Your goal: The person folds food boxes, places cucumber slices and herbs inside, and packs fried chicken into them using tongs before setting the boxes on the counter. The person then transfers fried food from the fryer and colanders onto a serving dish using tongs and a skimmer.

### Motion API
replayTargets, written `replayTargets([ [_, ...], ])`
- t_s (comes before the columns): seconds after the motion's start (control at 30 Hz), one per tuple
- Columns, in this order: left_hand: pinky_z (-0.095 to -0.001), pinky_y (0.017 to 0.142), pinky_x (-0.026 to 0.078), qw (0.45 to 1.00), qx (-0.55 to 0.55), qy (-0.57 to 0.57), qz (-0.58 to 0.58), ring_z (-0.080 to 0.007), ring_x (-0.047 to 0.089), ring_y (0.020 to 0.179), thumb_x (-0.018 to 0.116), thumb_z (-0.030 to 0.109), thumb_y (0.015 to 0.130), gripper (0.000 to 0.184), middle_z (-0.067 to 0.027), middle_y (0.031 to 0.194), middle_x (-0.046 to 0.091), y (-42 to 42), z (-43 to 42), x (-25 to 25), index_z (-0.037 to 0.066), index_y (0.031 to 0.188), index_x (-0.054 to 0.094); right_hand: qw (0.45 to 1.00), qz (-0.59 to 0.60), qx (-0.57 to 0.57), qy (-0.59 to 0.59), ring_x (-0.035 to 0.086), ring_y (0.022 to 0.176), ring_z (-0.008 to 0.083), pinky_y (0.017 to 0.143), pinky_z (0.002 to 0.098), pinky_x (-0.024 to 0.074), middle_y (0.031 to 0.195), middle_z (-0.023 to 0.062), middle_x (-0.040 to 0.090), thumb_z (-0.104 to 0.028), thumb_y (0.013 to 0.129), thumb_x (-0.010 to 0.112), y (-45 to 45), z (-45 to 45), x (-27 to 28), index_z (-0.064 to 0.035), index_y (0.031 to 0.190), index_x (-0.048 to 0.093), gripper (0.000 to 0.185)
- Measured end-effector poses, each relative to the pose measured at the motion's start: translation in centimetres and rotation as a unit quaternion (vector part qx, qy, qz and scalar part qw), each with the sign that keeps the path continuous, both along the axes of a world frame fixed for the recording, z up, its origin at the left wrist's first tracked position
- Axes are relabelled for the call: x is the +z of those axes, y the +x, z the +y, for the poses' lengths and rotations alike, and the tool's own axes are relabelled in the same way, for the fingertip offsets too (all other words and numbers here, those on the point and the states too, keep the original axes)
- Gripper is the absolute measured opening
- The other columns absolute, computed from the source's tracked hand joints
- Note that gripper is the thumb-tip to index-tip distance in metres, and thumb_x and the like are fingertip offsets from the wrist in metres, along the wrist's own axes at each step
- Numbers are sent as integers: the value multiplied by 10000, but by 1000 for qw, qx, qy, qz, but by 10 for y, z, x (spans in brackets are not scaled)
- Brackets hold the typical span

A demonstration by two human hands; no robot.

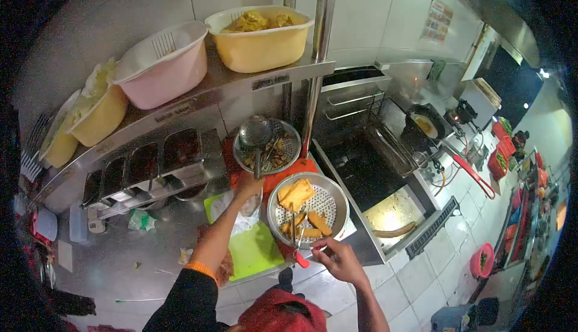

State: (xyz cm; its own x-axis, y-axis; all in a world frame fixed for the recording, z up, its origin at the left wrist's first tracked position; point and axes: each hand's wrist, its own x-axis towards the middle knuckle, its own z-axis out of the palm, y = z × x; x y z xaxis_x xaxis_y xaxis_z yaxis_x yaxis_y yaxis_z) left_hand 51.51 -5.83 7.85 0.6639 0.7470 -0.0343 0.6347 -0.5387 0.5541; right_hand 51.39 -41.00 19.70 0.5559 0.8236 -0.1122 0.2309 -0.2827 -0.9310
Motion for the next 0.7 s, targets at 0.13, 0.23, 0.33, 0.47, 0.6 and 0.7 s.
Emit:
replayTargets([
  [0.13,-445,685,477,989,24,-127,-66,-354,615,762,583,335,741,330,-198,722,623,-24,-5,26,20,832,623,999,-28,28,-27,599,675,99,611,243,487,774,70,626,-72,852,564,34,33,1,27,962,566,148],
  [0.23,-396,604,471,996,1,-74,-47,-326,611,660,563,369,775,377,-178,694,613,-48,-23,49,3,861,584,997,-52,-24,46,608,642,119,571,258,469,743,90,628,-95,840,550,87,80,-50,12,885,581,121],
  [0.33,-436,581,455,992,38,-75,-98,-357,597,626,590,332,751,338,-192,619,584,-77,-55,66,-5,746,556,961,-237,-60,130,639,667,270,578,328,488,710,123,631,-167,799,616,137,156,-80,-10,862,558,178],
  [0.47,-413,530,440,993,100,-49,32,-305,589,556,615,312,746,324,-152,569,565,-125,-117,93,0,715,533,972,-217,-39,82,622,640,238,545,341,471,754,143,627,-142,766,621,166,252,-116,-38,846,589,135],
  [0.6,-397,504,427,994,100,41,-5,-287,557,501,631,308,737,321,-130,527,535,-168,-175,100,14,690,512,937,-340,-38,-74,636,766,279,636,396,511,821,163,633,-240,744,630,170,315,-144,-56,925,575,263],
  [0.7,-396,510,432,987,146,-48,40,-290,555,501,636,312,735,328,-129,520,528,-190,-211,105,14,693,506,927,-341,6,-156,633,814,305,698,409,518,868,165,636,-318,739,617,165,339,-141,-41,960,573,357],
])
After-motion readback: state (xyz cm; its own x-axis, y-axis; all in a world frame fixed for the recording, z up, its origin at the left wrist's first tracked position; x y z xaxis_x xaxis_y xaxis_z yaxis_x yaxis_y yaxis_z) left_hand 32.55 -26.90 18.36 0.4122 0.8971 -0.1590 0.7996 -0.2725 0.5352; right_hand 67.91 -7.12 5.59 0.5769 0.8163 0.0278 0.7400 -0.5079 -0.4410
